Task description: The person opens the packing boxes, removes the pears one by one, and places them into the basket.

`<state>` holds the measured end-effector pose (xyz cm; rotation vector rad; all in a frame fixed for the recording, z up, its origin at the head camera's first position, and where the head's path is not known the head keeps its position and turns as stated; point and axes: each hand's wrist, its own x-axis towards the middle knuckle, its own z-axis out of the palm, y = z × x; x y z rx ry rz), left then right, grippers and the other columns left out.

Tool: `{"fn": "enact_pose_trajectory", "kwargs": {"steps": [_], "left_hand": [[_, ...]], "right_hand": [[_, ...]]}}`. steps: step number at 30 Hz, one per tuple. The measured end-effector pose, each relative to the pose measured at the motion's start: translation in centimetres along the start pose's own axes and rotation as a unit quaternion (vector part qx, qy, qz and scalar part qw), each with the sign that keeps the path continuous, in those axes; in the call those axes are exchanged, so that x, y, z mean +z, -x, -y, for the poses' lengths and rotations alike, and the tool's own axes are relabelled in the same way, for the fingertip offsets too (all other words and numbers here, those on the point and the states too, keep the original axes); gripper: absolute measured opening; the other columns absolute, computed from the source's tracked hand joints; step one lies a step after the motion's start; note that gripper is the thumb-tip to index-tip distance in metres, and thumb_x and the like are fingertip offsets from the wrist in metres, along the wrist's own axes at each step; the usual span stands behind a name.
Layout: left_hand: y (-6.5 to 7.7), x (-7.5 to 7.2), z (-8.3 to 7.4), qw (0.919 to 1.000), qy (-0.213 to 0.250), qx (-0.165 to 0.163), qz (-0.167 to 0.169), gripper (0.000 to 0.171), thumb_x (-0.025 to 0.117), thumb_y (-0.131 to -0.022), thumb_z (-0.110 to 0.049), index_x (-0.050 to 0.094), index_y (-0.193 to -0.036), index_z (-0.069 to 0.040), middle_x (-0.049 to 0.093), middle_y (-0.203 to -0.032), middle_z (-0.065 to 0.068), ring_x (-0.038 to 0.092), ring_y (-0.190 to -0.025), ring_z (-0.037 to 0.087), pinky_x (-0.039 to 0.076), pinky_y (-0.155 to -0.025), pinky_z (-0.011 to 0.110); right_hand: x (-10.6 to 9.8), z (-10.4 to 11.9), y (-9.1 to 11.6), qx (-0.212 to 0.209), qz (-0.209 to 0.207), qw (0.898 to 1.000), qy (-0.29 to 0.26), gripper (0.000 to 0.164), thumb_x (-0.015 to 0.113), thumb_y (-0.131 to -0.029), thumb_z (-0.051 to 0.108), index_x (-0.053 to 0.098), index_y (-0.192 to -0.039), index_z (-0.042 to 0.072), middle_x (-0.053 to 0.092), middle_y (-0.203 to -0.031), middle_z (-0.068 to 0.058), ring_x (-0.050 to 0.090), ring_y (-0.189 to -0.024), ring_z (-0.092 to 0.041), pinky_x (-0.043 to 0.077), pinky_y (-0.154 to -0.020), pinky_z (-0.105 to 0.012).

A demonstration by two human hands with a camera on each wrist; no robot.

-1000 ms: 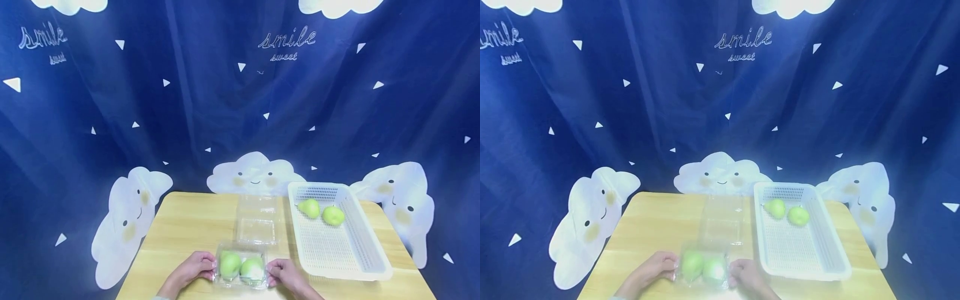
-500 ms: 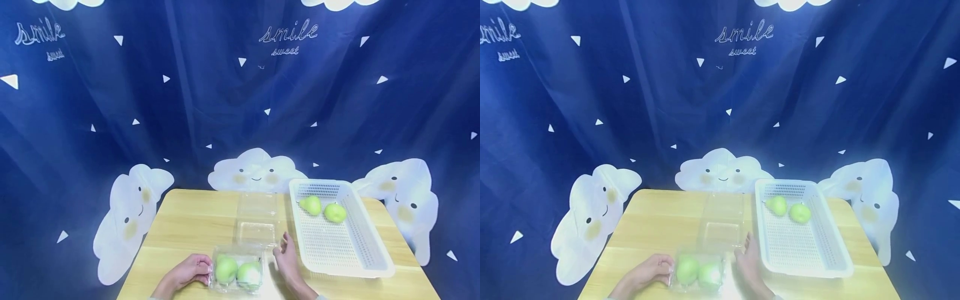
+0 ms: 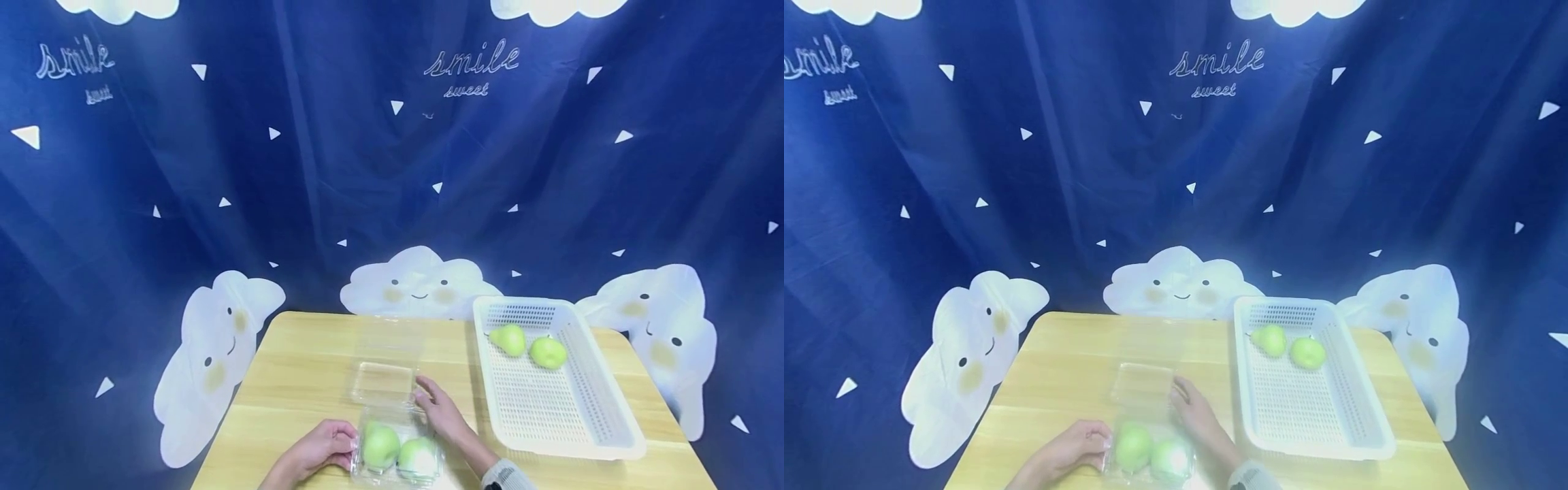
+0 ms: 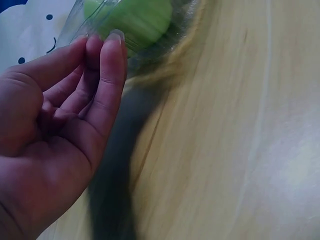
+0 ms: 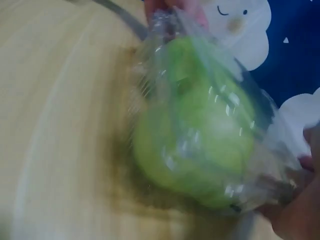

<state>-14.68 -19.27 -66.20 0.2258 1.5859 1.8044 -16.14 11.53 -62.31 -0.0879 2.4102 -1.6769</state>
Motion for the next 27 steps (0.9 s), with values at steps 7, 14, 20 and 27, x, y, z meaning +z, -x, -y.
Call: {"fn": "enact_pose_trajectory", "kwargs": {"steps": [7, 14, 20, 27], "left_hand": [[-0.5, 0.7, 0.1, 0.9992, 0.015, 0.008, -0.037, 0.017, 0.065, -0.096, -0.005, 0.062, -0.108, 0.007, 0.066, -0.088, 0.000, 0.066, -0.075, 0.008, 0.063, -0.072, 0.024], [-0.6, 0.8, 0.5, 0.9980, 0.014, 0.008, -0.061, 0.020, 0.066, -0.097, -0.007, 0.062, -0.108, 0.009, 0.064, -0.089, 0.002, 0.065, -0.077, 0.009, 0.062, -0.072, 0.023], [-0.9, 1.2, 0.9, 0.9985, 0.026, 0.015, -0.046, 0.017, 0.064, -0.097, -0.006, 0.063, -0.108, 0.007, 0.066, -0.089, 0.001, 0.065, -0.079, 0.009, 0.063, -0.073, 0.024], [-2.6, 1.4, 0.5, 0.9981, 0.019, 0.009, -0.058, 0.021, 0.065, -0.097, -0.009, 0.064, -0.110, 0.008, 0.067, -0.091, 0.003, 0.067, -0.080, 0.011, 0.063, -0.075, 0.024]], "right_hand": [[0.0, 0.8, -1.1, -0.020, 0.014, 0.997, 0.071, 0.064, 0.042, -0.108, 0.051, 0.046, -0.153, 0.005, 0.053, -0.150, -0.029, 0.055, -0.132, -0.054, 0.046, -0.107, -0.071], [0.1, 0.5, 0.2, 0.007, -0.026, 0.998, 0.056, 0.067, 0.046, -0.108, 0.044, 0.037, -0.155, -0.004, 0.045, -0.153, -0.035, 0.053, -0.134, -0.055, 0.046, -0.110, -0.067], [-0.8, 0.8, 2.9, 0.059, -0.067, 0.995, 0.041, 0.071, 0.052, -0.107, 0.034, 0.028, -0.154, -0.013, 0.040, -0.153, -0.039, 0.052, -0.133, -0.057, 0.049, -0.107, -0.065], [-1.6, 0.5, 4.2, 0.029, -0.091, 0.989, 0.111, 0.065, 0.061, -0.102, 0.023, 0.036, -0.151, -0.012, 0.039, -0.155, -0.038, 0.048, -0.137, -0.056, 0.043, -0.112, -0.068]]}}
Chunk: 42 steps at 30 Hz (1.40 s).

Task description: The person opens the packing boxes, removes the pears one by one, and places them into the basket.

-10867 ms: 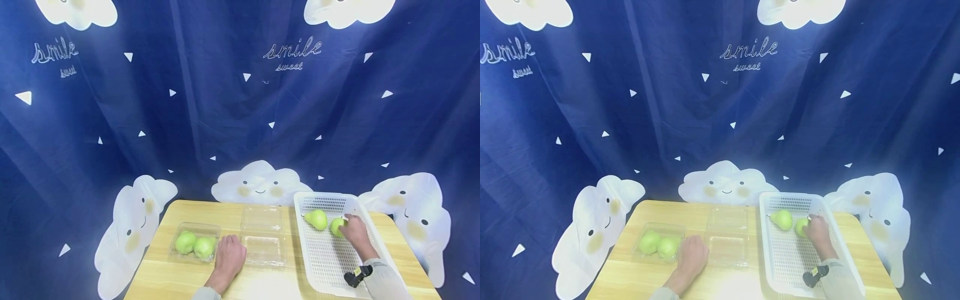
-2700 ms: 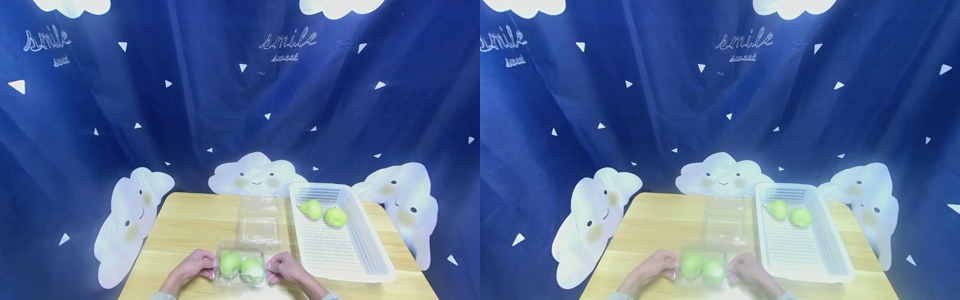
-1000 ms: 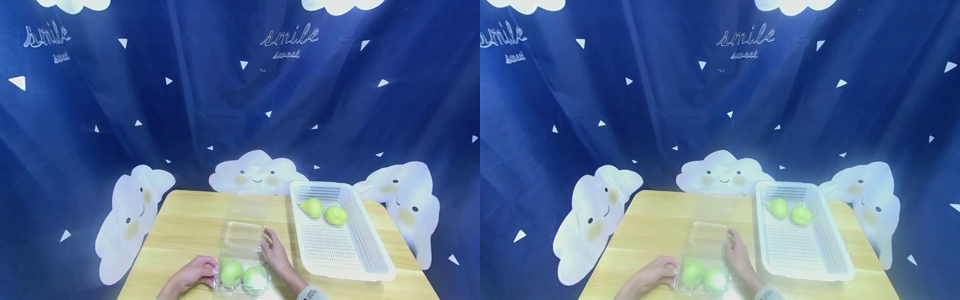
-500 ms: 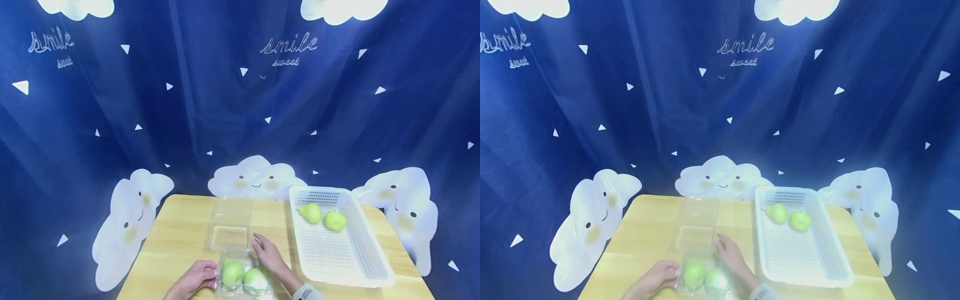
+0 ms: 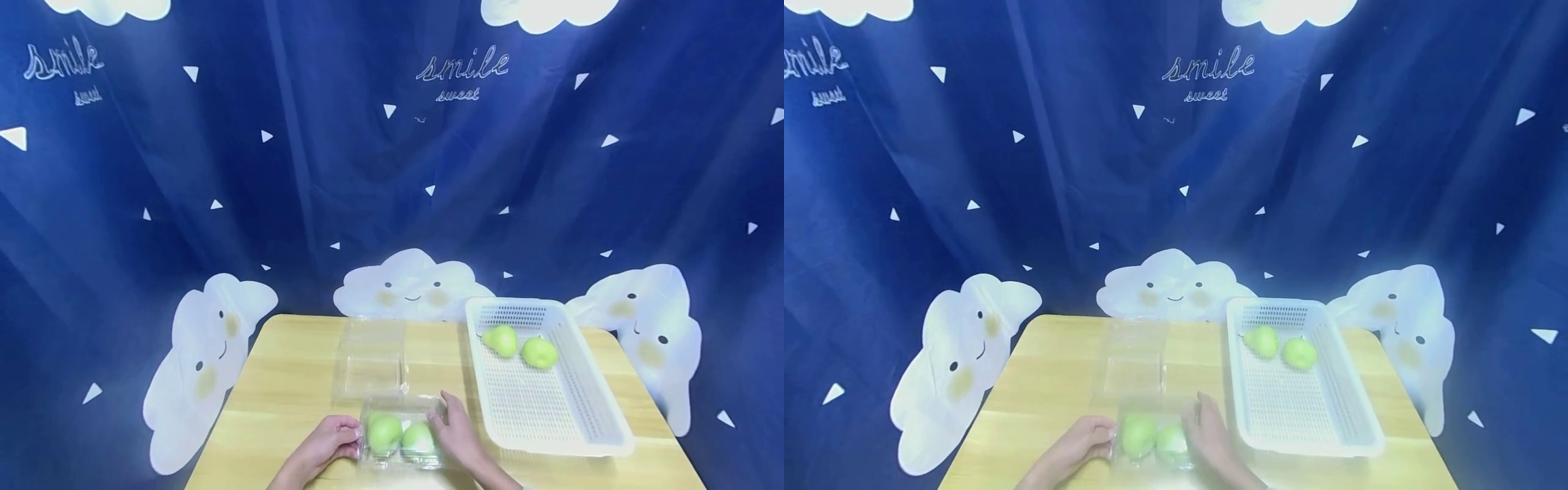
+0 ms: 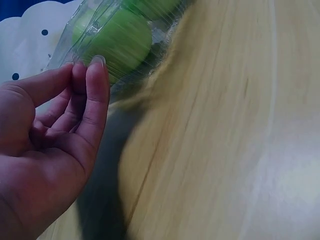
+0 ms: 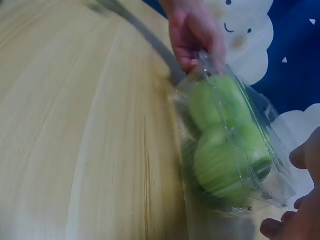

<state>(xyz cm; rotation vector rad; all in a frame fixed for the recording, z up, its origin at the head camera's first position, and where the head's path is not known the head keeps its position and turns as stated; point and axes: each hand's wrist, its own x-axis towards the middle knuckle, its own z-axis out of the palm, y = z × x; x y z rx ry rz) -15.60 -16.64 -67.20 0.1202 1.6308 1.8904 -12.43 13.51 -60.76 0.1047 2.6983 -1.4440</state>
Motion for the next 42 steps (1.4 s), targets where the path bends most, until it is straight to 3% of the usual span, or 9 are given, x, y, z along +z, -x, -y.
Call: {"fn": "enact_pose_trajectory", "kwargs": {"steps": [4, 8, 15, 17, 18, 22, 25, 33, 42], "left_hand": [[-0.5, 0.3, -0.6, 1.0000, -0.002, -0.004, -0.008, 0.021, 0.064, -0.098, -0.009, 0.064, -0.110, 0.008, 0.067, -0.091, 0.004, 0.067, -0.080, 0.012, 0.063, -0.075, 0.024], [-1.0, 0.6, -0.9, 0.9999, -0.003, -0.004, -0.010, 0.022, 0.063, -0.098, -0.007, 0.063, -0.113, 0.010, 0.067, -0.089, 0.004, 0.067, -0.079, 0.012, 0.064, -0.074, 0.026], [-1.7, 1.5, -1.1, 0.9999, 0.010, -0.005, 0.006, 0.029, 0.062, -0.099, -0.008, 0.061, -0.120, 0.013, 0.068, -0.090, 0.004, 0.068, -0.075, 0.010, 0.065, -0.073, 0.027], [-1.8, 1.9, -1.0, 0.9998, 0.012, -0.001, 0.013, 0.029, 0.062, -0.099, -0.007, 0.060, -0.120, 0.014, 0.068, -0.090, 0.004, 0.069, -0.075, 0.010, 0.065, -0.073, 0.026], [-1.9, 2.1, -1.0, 0.9998, 0.013, 0.001, 0.016, 0.029, 0.062, -0.099, -0.007, 0.059, -0.120, 0.014, 0.068, -0.090, 0.004, 0.069, -0.076, 0.009, 0.065, -0.073, 0.026], [-2.1, 3.0, -0.7, 0.9995, 0.016, 0.007, 0.024, 0.026, 0.062, -0.099, -0.006, 0.059, -0.117, 0.012, 0.067, -0.091, 0.004, 0.069, -0.077, 0.010, 0.065, -0.074, 0.027], [-2.5, 3.6, -0.4, 0.9996, 0.016, 0.010, 0.020, 0.024, 0.063, -0.099, -0.007, 0.060, -0.115, 0.010, 0.067, -0.091, 0.005, 0.068, -0.078, 0.012, 0.065, -0.074, 0.027], [-3.5, 4.2, -0.4, 0.9998, 0.006, 0.018, -0.001, 0.026, 0.062, -0.098, -0.006, 0.059, -0.117, 0.012, 0.067, -0.089, 0.005, 0.068, -0.078, 0.013, 0.064, -0.073, 0.026], [-3.3, 5.3, -0.8, 0.9998, 0.017, 0.008, -0.012, 0.028, 0.064, -0.096, -0.005, 0.058, -0.117, 0.012, 0.066, -0.088, 0.006, 0.066, -0.077, 0.013, 0.063, -0.071, 0.026]], "right_hand": [[-0.2, 0.1, 0.3, -0.045, -0.018, 0.998, 0.044, 0.065, 0.067, -0.098, 0.019, 0.041, -0.150, -0.010, 0.037, -0.158, -0.034, 0.041, -0.144, -0.054, 0.037, -0.117, -0.069], [-0.3, 0.3, 0.6, -0.125, -0.048, 0.985, 0.105, 0.060, 0.073, -0.092, 0.016, 0.052, -0.142, -0.008, 0.043, -0.155, -0.031, 0.047, -0.140, -0.051, 0.043, -0.114, -0.065], [0.0, 0.4, 1.0, -0.291, -0.112, 0.916, 0.251, 0.033, 0.084, -0.082, 0.020, 0.074, -0.112, 0.009, 0.070, -0.120, -0.005, 0.066, -0.114, -0.021, 0.061, -0.096, -0.036], [0.1, 0.4, 1.4, -0.313, -0.099, 0.916, 0.231, 0.026, 0.084, -0.082, 0.018, 0.075, -0.106, 0.011, 0.072, -0.109, 0.000, 0.068, -0.102, -0.013, 0.062, -0.088, -0.028], [0.0, 0.5, 1.7, -0.311, -0.079, 0.926, 0.201, 0.022, 0.082, -0.084, 0.016, 0.075, -0.104, 0.010, 0.073, -0.104, 0.001, 0.068, -0.097, -0.010, 0.062, -0.084, -0.025], [-0.4, 1.1, 2.9, -0.200, 0.030, 0.979, -0.001, 0.018, 0.075, -0.091, 0.011, 0.074, -0.106, 0.000, 0.078, -0.099, -0.010, 0.072, -0.086, -0.008, 0.062, -0.077, -0.020], [-1.1, 1.4, 3.8, -0.080, 0.080, 0.984, -0.138, 0.024, 0.070, -0.096, 0.012, 0.072, -0.108, -0.009, 0.077, -0.099, -0.022, 0.075, -0.084, -0.015, 0.063, -0.076, -0.021], [-1.4, -0.1, 5.3, 0.081, 0.149, 0.938, -0.304, 0.037, 0.061, -0.102, 0.016, 0.066, -0.117, -0.017, 0.078, -0.101, -0.019, 0.078, -0.088, -0.018, 0.064, -0.082, -0.029], [-0.8, -1.7, 6.9, 0.191, 0.151, 0.861, -0.446, 0.031, 0.062, -0.100, 0.014, 0.065, -0.117, -0.012, 0.079, -0.095, -0.010, 0.080, -0.087, -0.019, 0.064, -0.085, -0.030]]}}
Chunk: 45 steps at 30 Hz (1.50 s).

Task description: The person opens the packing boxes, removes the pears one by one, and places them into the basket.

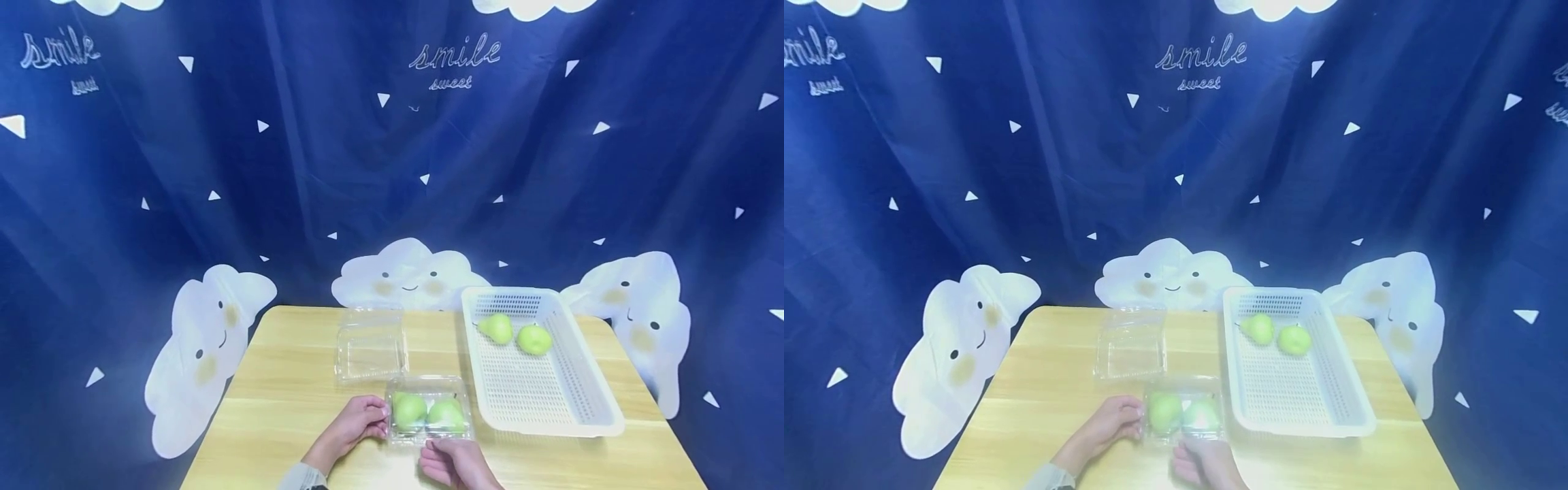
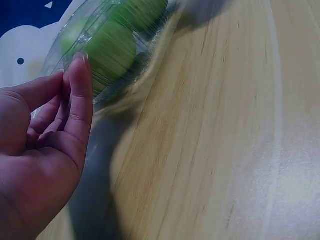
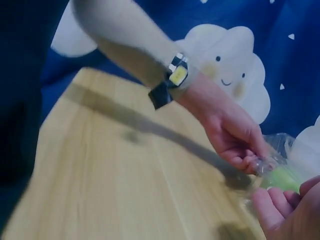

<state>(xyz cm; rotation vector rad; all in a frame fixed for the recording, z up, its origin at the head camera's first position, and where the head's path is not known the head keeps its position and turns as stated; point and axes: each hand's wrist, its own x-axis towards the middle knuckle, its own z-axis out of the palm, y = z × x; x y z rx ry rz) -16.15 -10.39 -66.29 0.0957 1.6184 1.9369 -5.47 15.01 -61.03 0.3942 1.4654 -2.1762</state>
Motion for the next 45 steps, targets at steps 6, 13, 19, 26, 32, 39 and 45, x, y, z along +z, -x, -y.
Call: {"fn": "enact_pose_trajectory", "kwargs": {"steps": [6, 13, 19, 26, 32, 39, 45], "left_hand": [[0.0, 0.3, -0.2, 1.0000, -0.002, 0.001, 0.004, 0.026, 0.063, -0.097, -0.005, 0.058, -0.116, 0.011, 0.066, -0.088, 0.004, 0.067, -0.075, 0.012, 0.063, -0.070, 0.024], [-0.1, 0.5, 0.3, 0.9997, 0.010, -0.006, 0.021, 0.013, 0.063, -0.096, -0.004, 0.057, -0.106, 0.001, 0.066, -0.089, 0.005, 0.067, -0.075, 0.012, 0.063, -0.070, 0.024], [-0.1, 0.5, 0.4, 0.9985, 0.022, -0.014, 0.048, 0.010, 0.061, -0.097, -0.003, 0.054, -0.104, -0.004, 0.066, -0.088, 0.005, 0.068, -0.076, 0.013, 0.064, -0.073, 0.026], [0.0, 0.7, -0.1, 0.9975, 0.027, -0.019, 0.063, 0.013, 0.061, -0.097, -0.003, 0.052, -0.106, -0.003, 0.068, -0.090, 0.006, 0.069, -0.077, 0.013, 0.064, -0.075, 0.026], [0.2, 1.2, -0.1, 0.9982, 0.030, -0.029, 0.043, 0.015, 0.064, -0.094, -0.003, 0.053, -0.105, -0.002, 0.068, -0.087, 0.007, 0.069, -0.073, 0.013, 0.064, -0.072, 0.026], [0.1, 1.4, 0.4, 0.9979, 0.043, -0.029, 0.040, 0.015, 0.065, -0.094, -0.003, 0.053, -0.104, -0.003, 0.068, -0.087, 0.006, 0.070, -0.074, 0.012, 0.064, -0.073, 0.026], [0.3, 0.8, 0.9, 0.9976, 0.056, -0.029, 0.029, 0.014, 0.065, -0.094, -0.003, 0.053, -0.102, -0.004, 0.069, -0.090, 0.008, 0.071, -0.078, 0.014, 0.065, -0.076, 0.028]], "right_hand": [[0.1, -1.2, 0.0, -0.008, -0.029, 0.998, -0.058, 0.031, 0.064, -0.098, 0.013, 0.065, -0.117, -0.012, 0.079, -0.097, -0.012, 0.080, -0.092, -0.024, 0.063, -0.090, -0.034], [0.2, -2.5, -0.6, -0.028, -0.049, 0.988, -0.143, 0.027, 0.067, -0.098, 0.014, 0.069, -0.117, -0.005, 0.080, -0.101, -0.010, 0.079, -0.097, -0.022, 0.062, -0.095, -0.034], [0.6, -2.8, -0.9, -0.039, -0.052, 0.986, -0.154, 0.024, 0.066, -0.099, 0.014, 0.069, -0.117, -0.002, 0.079, -0.101, -0.008, 0.078, -0.096, -0.019, 0.062, -0.095, -0.032], [0.9, -3.5, -1.5, -0.038, -0.057, 0.982, -0.176, 0.020, 0.068, -0.098, 0.016, 0.071, -0.111, 0.002, 0.079, -0.098, -0.006, 0.078, -0.095, -0.016, 0.062, -0.094, -0.028], [1.5, -3.6, -2.1, -0.040, -0.077, 0.984, -0.155, 0.018, 0.071, -0.096, 0.017, 0.073, -0.107, 0.003, 0.077, -0.092, -0.003, 0.076, -0.088, -0.012, 0.063, -0.089, -0.026], [2.1, -3.3, -2.6, -0.033, -0.110, 0.987, -0.109, 0.020, 0.073, -0.095, 0.021, 0.074, -0.101, 0.002, 0.076, -0.082, -0.001, 0.075, -0.077, -0.007, 0.064, -0.080, -0.023], [2.9, -2.3, -2.6, -0.049, -0.095, 0.991, -0.083, 0.021, 0.070, -0.097, 0.018, 0.072, -0.103, -0.002, 0.075, -0.081, 0.000, 0.073, -0.074, -0.006, 0.064, -0.077, -0.021]]}}
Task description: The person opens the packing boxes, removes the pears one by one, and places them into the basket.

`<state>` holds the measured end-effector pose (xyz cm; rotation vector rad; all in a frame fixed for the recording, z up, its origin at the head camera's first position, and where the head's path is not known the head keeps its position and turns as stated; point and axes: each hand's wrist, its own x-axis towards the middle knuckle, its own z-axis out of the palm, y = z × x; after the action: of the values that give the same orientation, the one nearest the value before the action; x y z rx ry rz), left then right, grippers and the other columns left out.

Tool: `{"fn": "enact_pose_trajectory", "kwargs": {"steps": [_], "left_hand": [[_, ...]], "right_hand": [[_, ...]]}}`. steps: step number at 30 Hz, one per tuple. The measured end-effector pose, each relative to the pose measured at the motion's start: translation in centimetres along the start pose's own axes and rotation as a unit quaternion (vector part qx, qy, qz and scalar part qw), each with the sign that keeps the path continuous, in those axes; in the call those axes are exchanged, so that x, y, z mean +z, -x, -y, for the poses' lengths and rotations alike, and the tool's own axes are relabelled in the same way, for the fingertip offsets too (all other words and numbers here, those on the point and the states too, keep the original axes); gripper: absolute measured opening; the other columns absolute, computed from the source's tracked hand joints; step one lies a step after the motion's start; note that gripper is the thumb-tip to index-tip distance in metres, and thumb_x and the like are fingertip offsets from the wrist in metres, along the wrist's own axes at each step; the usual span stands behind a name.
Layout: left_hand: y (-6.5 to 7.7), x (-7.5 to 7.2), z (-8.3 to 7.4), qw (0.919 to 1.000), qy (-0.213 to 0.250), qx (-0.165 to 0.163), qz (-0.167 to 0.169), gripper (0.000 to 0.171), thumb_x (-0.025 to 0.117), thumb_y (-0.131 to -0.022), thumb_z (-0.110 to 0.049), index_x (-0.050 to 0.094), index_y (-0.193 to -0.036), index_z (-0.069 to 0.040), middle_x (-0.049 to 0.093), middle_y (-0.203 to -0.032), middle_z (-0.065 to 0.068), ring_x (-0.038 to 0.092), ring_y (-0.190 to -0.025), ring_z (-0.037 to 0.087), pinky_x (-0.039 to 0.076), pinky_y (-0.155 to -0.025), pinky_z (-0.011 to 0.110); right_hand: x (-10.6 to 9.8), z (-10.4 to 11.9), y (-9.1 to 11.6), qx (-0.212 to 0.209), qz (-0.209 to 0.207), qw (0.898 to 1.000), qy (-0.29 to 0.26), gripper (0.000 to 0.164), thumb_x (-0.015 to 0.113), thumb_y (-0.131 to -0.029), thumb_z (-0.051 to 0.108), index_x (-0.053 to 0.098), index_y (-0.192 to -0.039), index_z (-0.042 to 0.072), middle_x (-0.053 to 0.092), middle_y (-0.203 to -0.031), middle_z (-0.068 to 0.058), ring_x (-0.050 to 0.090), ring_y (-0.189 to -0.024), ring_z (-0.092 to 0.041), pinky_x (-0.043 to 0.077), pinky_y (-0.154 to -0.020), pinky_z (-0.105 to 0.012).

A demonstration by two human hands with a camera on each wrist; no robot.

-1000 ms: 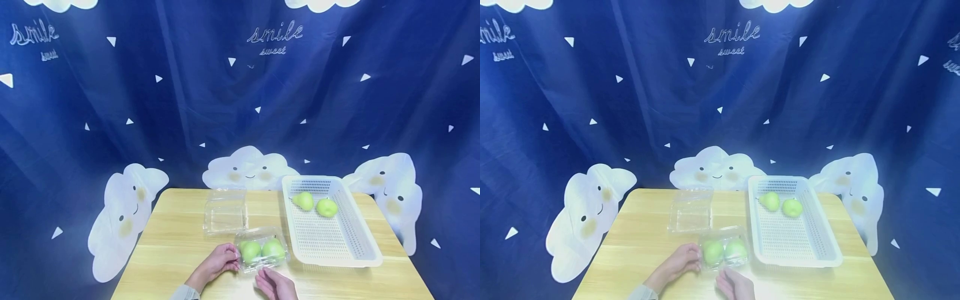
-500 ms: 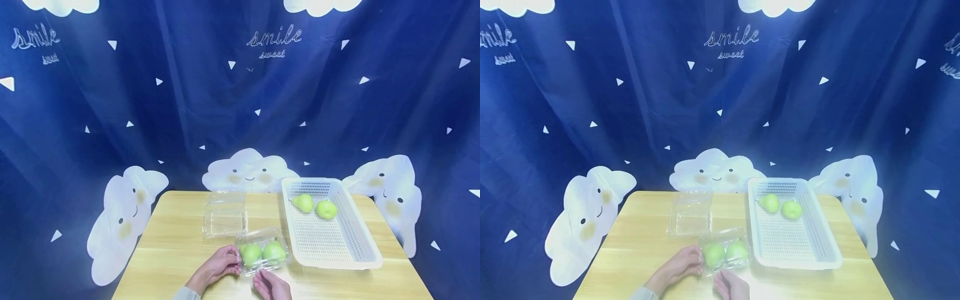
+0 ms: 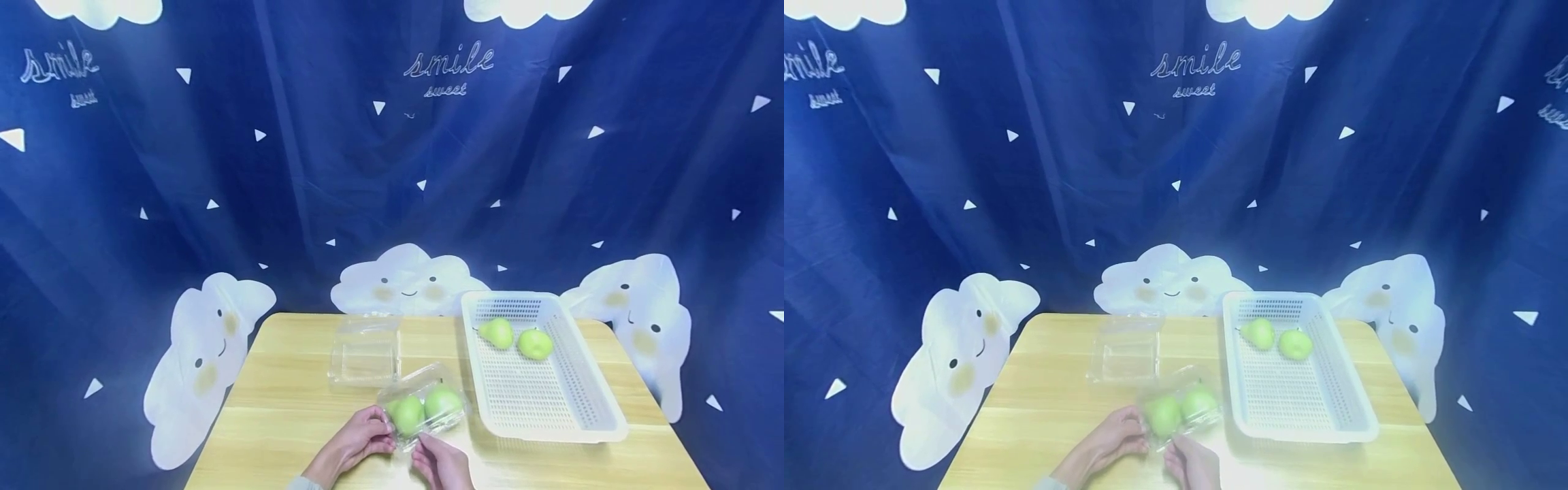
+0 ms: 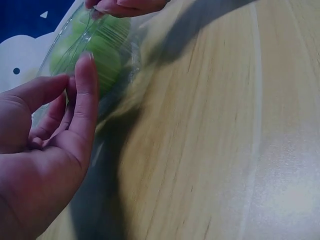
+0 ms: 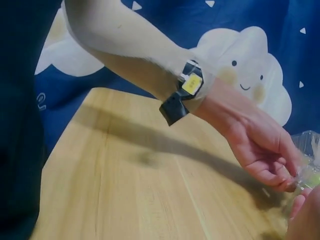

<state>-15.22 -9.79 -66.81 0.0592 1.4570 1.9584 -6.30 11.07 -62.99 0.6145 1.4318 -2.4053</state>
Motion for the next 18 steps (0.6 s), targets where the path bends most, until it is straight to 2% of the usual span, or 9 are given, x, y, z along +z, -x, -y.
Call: {"fn": "enact_pose_trajectory", "kwargs": {"steps": [7, 18], "left_hand": [[0.68, -0.19, 0.06, 0.9999, 0.001, 0.002, -0.012, 0.015, 0.066, -0.094, -0.004, 0.052, -0.101, -0.004, 0.070, -0.088, 0.008, 0.071, -0.077, 0.015, 0.065, -0.075, 0.029], [1.00, 0.03, 0.17, 0.9997, 0.012, 0.000, -0.023, 0.014, 0.067, -0.095, -0.006, 0.054, -0.102, -0.004, 0.070, -0.090, 0.007, 0.071, -0.076, 0.013, 0.065, -0.074, 0.027]], "right_hand": [[0.02, 0.26, 0.04, 0.016, 0.028, 0.999, 0.021, 0.020, 0.065, -0.098, 0.013, 0.071, -0.106, -0.004, 0.074, -0.081, 0.000, 0.073, -0.075, -0.006, 0.064, -0.078, -0.021], [0.35, 0.33, -0.50, 0.015, 0.047, 0.998, 0.026, 0.015, 0.060, -0.098, 0.006, 0.071, -0.103, -0.003, 0.073, -0.078, 0.001, 0.072, -0.074, -0.008, 0.064, -0.077, -0.022]]}}
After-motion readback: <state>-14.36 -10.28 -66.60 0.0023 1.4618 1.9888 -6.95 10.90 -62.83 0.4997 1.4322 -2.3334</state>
